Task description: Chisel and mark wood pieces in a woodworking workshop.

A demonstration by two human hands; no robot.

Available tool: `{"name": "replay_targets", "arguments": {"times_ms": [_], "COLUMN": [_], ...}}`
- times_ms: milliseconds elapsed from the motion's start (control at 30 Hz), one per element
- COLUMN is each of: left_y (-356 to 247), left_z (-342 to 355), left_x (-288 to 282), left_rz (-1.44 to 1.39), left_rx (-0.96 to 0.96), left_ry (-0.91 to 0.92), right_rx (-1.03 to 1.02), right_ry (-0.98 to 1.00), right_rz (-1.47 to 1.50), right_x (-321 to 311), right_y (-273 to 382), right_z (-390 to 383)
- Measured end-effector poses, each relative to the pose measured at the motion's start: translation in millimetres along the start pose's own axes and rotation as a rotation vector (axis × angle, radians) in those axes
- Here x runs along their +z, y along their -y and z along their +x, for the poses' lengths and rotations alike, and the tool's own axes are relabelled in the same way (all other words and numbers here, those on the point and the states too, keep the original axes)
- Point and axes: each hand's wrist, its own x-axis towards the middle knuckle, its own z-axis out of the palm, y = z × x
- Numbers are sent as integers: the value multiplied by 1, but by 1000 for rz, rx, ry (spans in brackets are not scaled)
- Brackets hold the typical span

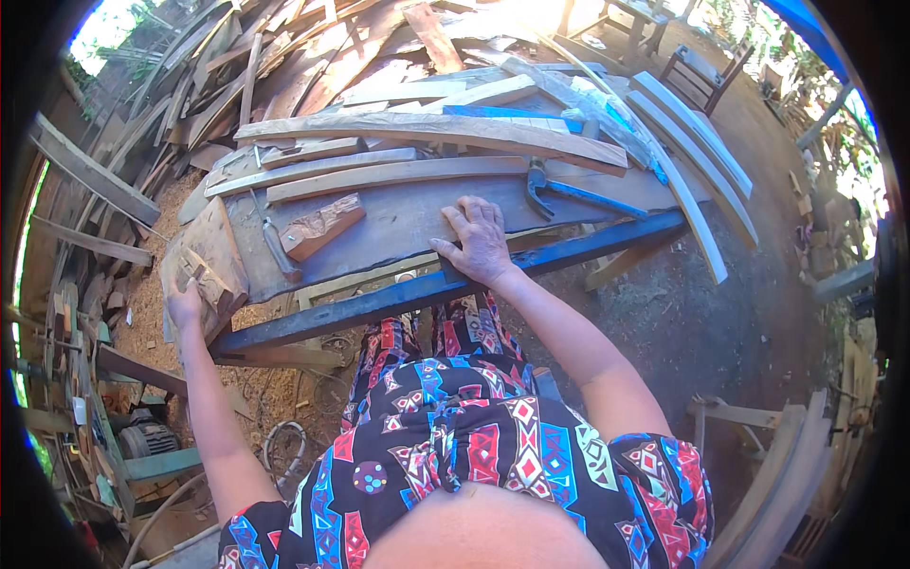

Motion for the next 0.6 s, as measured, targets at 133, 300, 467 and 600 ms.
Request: {"name": "replay_targets", "arguments": {"times_ms": [133,300,467,600], "left_y": [-112,-192,-205,-196], "left_z": [-69,-152,-177,-174], "left_x": [-25,-8,20,33], "left_rz": [-71,-89,38,-51], "left_rx": [440,834,744,773], "left_ry": [-146,37,136,52], "right_rx": [20,12,39,261], "right_ry": [-1,-148,-303,-185], "right_rz": [-4,176,-27,-345], "right_x": [-12,-23,-101,-127], "right_y": [-2,-14,-62,-127], "right_z": [-4,-6,-20,-51]}}
